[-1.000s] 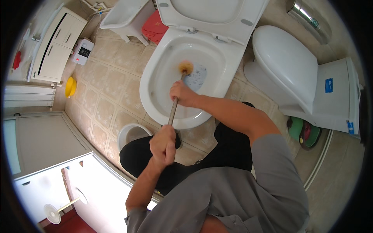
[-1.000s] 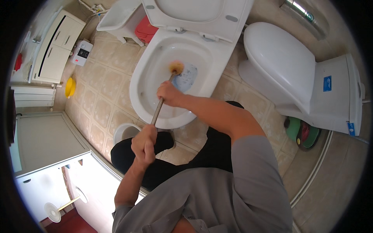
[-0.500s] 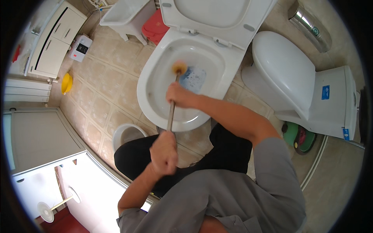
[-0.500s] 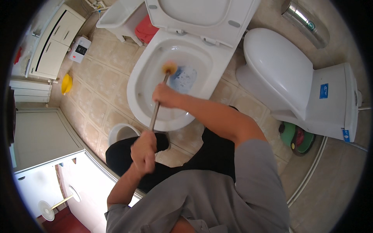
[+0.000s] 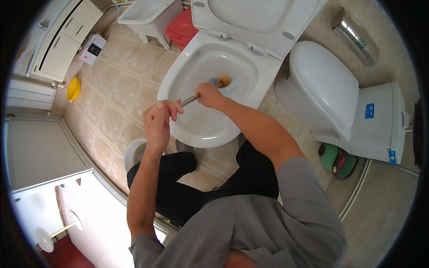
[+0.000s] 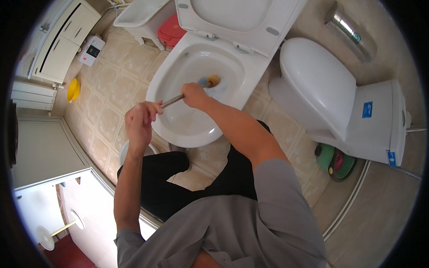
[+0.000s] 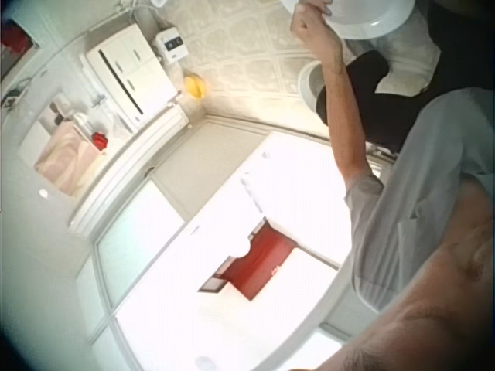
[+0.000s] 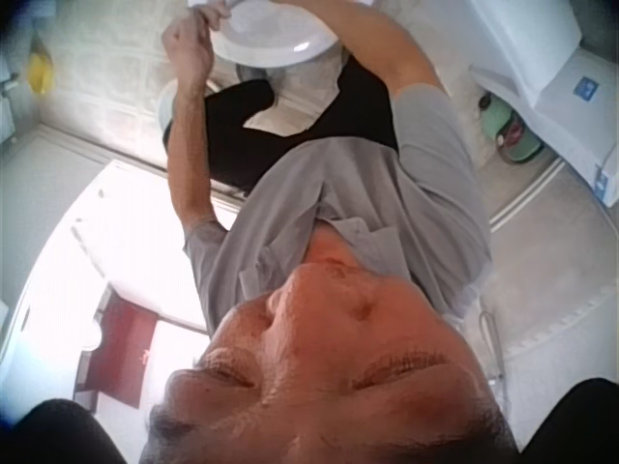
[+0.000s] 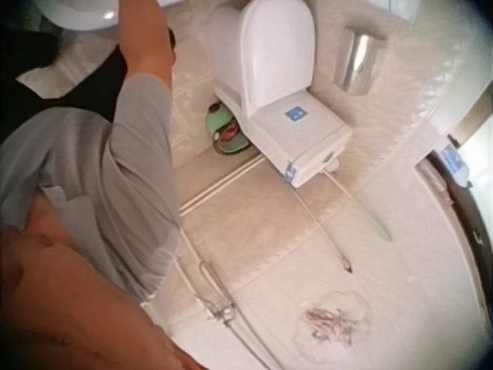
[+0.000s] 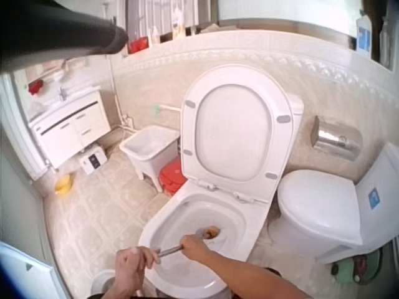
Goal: The person wipes the bathroom floor with a cloth, rinses and wrings the cloth in a bucket, and then scrubs the inside of a toilet bowl using a brush.
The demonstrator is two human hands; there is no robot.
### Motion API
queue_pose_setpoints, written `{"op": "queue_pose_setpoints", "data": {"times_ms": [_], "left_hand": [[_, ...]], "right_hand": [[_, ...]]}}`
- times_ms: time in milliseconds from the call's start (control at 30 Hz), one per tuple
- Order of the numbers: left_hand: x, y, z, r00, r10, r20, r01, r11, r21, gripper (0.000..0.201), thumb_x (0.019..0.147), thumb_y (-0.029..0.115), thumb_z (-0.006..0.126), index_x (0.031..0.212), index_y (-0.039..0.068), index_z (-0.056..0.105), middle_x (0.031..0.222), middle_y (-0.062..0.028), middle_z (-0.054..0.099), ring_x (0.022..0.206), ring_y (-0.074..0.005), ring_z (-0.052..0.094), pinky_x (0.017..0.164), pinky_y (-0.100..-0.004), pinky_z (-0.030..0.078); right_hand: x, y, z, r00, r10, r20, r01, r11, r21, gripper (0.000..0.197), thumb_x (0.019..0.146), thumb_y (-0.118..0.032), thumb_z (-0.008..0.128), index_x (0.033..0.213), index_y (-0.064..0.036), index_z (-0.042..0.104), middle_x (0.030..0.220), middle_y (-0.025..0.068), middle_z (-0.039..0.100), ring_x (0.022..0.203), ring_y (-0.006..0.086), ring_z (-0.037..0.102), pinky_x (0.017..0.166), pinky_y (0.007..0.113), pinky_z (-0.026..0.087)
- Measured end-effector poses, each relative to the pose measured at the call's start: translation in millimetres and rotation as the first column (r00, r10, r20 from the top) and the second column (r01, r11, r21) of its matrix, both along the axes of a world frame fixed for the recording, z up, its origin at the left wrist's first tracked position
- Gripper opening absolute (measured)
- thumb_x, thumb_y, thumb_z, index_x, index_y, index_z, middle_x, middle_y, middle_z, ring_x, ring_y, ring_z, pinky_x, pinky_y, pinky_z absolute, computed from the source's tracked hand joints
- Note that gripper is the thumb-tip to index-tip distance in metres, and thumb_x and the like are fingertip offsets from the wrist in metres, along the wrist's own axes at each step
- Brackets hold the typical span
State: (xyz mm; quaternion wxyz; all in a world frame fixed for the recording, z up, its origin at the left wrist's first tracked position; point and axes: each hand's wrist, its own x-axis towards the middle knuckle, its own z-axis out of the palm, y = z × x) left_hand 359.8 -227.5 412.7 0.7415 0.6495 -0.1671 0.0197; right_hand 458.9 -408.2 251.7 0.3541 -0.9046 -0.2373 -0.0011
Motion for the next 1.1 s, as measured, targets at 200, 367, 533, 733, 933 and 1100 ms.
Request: {"op": "queue_pose_setpoints", "data": {"times_ms": [200, 367, 533, 733, 933, 1100], "left_hand": [[-23, -5, 15, 0.995, -0.095, -0.007, 0.095, 0.992, 0.077, 0.048, 0.110, 0.027, 0.040, 0.072, 0.001, 0.053, 0.071, -0.0058, 0.051, 0.079, -0.0192, 0.059, 0.111, -0.0511, 0.041], [-58, -6, 33, 0.997, 0.072, 0.019, -0.074, 0.985, 0.157, 0.043, 0.107, 0.026, 0.044, 0.070, 0.005, 0.049, 0.074, -0.0072, 0.054, 0.089, -0.0255, 0.061, 0.112, -0.0543, 0.039], [-89, -31, 53, 0.989, 0.029, -0.148, -0.011, 0.993, 0.120, 0.009, 0.093, 0.002, 0.060, 0.085, 0.003, 0.056, 0.109, -0.0125, 0.066, 0.129, -0.0342, 0.057, 0.095, -0.0370, 0.046], [-75, -72, 47, 0.955, -0.095, 0.281, 0.046, 0.983, 0.178, 0.028, 0.084, 0.002, 0.076, 0.107, 0.002, 0.059, 0.117, -0.0172, 0.062, 0.125, -0.0379, 0.058, 0.087, -0.0359, 0.052], [-80, -96, 66, 0.900, -0.002, 0.435, -0.039, 0.995, 0.087, 0.035, 0.084, 0.009, 0.076, 0.114, 0.005, 0.059, 0.115, -0.0128, 0.063, 0.107, -0.0328, 0.063, 0.085, -0.0397, 0.055], [-65, -87, 23, 0.924, -0.297, 0.241, 0.193, 0.906, 0.376, 0.036, 0.090, 0.024, 0.070, 0.122, 0.012, 0.058, 0.092, -0.0106, 0.068, 0.083, -0.0341, 0.068, 0.068, -0.0453, 0.053]], "right_hand": [[-15, -8, 10, 0.999, 0.052, 0.009, -0.053, 0.997, 0.064, 0.010, 0.066, -0.001, 0.072, 0.073, -0.0067, 0.074, 0.075, 0.0167, 0.069, 0.081, 0.0377, 0.069, 0.077, 0.046, 0.055], [-19, 0, 33, 0.993, 0.110, 0.049, -0.114, 0.989, 0.094, 0.007, 0.065, -0.001, 0.072, 0.068, -0.0061, 0.069, 0.077, 0.0145, 0.068, 0.079, 0.0378, 0.067, 0.077, 0.045, 0.052], [-10, -23, 50, 0.961, 0.229, 0.156, -0.245, 0.965, 0.090, 0.012, 0.066, 0.000, 0.072, 0.072, -0.0064, 0.064, 0.079, 0.0115, 0.069, 0.082, 0.0342, 0.065, 0.080, 0.044, 0.049], [-53, -75, 93, 0.983, 0.150, 0.108, -0.156, 0.987, 0.049, 0.013, 0.083, -0.005, 0.076, 0.094, -0.0078, 0.070, 0.080, 0.0064, 0.066, 0.082, 0.0246, 0.064, 0.084, 0.038, 0.049], [-120, -121, 135, 0.933, -0.193, -0.304, 0.274, 0.927, 0.255, 0.010, 0.094, -0.012, 0.068, 0.089, -0.0038, 0.067, 0.078, 0.0056, 0.063, 0.070, 0.0183, 0.058, 0.079, 0.033, 0.049], [-128, -139, 144, 0.966, -0.068, 0.248, 0.058, 0.997, 0.047, 0.011, 0.096, -0.013, 0.065, 0.092, -0.0026, 0.069, 0.082, 0.0084, 0.067, 0.073, 0.0213, 0.063, 0.075, 0.033, 0.051]]}}
